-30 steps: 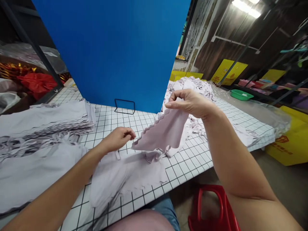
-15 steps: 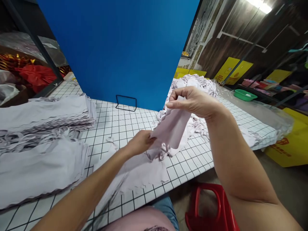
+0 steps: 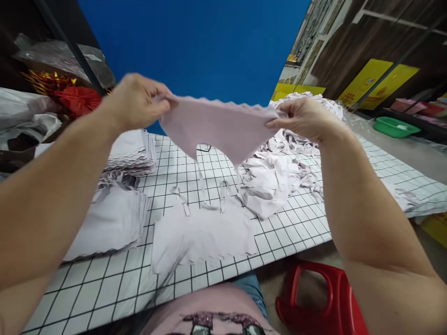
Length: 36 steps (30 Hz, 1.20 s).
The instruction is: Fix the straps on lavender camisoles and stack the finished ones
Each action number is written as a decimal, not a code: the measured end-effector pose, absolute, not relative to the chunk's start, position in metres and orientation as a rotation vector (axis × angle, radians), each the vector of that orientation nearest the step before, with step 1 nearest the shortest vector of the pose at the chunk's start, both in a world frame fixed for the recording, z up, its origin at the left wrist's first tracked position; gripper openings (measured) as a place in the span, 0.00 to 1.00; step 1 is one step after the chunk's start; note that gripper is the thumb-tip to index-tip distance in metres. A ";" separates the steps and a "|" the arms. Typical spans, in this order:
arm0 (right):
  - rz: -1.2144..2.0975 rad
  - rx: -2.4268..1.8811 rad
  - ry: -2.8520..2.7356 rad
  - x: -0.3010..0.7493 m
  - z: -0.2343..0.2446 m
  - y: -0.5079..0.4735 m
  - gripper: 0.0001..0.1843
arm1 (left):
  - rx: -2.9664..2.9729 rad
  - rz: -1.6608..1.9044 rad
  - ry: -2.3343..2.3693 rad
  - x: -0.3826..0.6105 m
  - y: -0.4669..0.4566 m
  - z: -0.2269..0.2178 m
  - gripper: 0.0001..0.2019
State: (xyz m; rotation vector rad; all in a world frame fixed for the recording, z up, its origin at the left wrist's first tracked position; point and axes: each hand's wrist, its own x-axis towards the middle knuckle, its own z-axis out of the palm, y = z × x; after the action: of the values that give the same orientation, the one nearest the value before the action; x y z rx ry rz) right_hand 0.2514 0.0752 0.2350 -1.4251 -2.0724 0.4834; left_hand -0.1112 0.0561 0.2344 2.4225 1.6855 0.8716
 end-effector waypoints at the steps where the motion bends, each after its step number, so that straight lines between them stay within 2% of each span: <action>1: 0.407 -1.387 -2.032 0.248 0.240 0.075 0.13 | 2.493 0.952 1.731 -0.112 0.051 0.244 0.29; 3: 0.299 -1.297 -1.965 0.241 0.241 0.068 0.11 | 2.629 1.082 1.802 -0.115 0.034 0.252 0.30; 5: 0.269 -1.227 -1.922 0.237 0.223 0.053 0.07 | 2.687 1.102 1.785 -0.121 0.013 0.239 0.29; 8: 0.365 -1.155 -1.970 0.236 0.156 0.018 0.02 | 2.645 1.029 1.676 -0.135 -0.023 0.180 0.22; 12: 0.574 -1.134 -2.142 0.243 0.045 -0.036 0.06 | 2.521 0.739 1.515 -0.147 -0.067 0.078 0.13; 15: 0.567 -1.169 -2.215 0.248 0.006 -0.068 0.10 | 2.492 0.646 1.473 -0.147 -0.090 0.040 0.12; 21: 0.408 -1.209 -2.233 0.245 0.014 -0.104 0.11 | 2.544 0.797 1.408 -0.151 -0.117 0.052 0.13; 25: 0.395 -1.227 -2.453 0.246 0.009 -0.123 0.09 | 2.565 0.625 1.335 -0.155 -0.140 0.034 0.14; 30: 0.316 -1.292 -2.583 0.238 0.009 -0.133 0.31 | 2.610 0.601 1.248 -0.144 -0.147 0.006 0.20; 36: 0.078 -1.543 -2.674 0.240 -0.002 -0.130 0.31 | 2.709 0.462 1.368 -0.138 -0.142 -0.008 0.25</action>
State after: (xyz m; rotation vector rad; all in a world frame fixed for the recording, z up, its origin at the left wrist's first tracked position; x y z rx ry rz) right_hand 0.2398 -0.1301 -0.0021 -1.5434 -2.6742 0.0782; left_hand -0.1385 -0.1418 -0.0083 2.7092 1.3679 0.4623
